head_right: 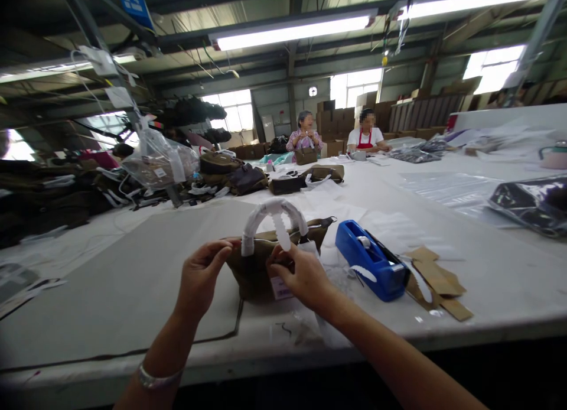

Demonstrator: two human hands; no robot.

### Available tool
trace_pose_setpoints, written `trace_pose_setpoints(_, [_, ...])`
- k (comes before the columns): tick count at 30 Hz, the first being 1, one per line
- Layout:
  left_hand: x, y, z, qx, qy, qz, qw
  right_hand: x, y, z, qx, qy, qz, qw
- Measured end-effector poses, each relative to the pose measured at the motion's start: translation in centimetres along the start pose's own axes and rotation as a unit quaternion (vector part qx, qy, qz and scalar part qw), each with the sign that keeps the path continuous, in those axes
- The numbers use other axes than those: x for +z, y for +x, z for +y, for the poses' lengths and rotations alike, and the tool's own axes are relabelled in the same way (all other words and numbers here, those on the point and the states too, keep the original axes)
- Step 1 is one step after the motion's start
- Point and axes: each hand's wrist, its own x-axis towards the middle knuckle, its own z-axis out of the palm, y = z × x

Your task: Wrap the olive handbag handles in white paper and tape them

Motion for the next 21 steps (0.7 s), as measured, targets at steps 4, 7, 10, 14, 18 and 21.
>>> trace_pose_setpoints(4, [1.7,-0.6,-0.8,-0.005,0.022,-0.024,0.999,0.2,0.6,0.1,-0.016,-0.099,-0.021,0.995])
trace_pose_setpoints(7, [2.3,-0.9,-1.5,-0.007,0.031,-0.017,0.999,1.1,1.2,1.0,-0.041,-0.174,-0.020,0.984])
trace_pose_setpoints(10, [2.5,-1.2,-1.9,0.001,0.046,-0.019,0.999,2.0,1.6,1.6,-0.100,-0.232,-0.010,0.968])
trace_pose_setpoints(14, [2.4,-1.3,-1.9,0.007,0.054,-0.022,0.998,2.2,2.0,1.4,-0.142,-0.315,0.001,0.938])
trace_pose_setpoints(18, [2.5,-1.1,-2.1,0.021,0.060,-0.025,0.998,1.7,2.5,1.1,-0.155,-0.356,-0.002,0.922])
trace_pose_setpoints(21, [2.9,-1.0,-2.2,0.046,0.062,-0.040,0.996,1.5,2.7,1.0,-0.170,-0.346,0.038,0.922])
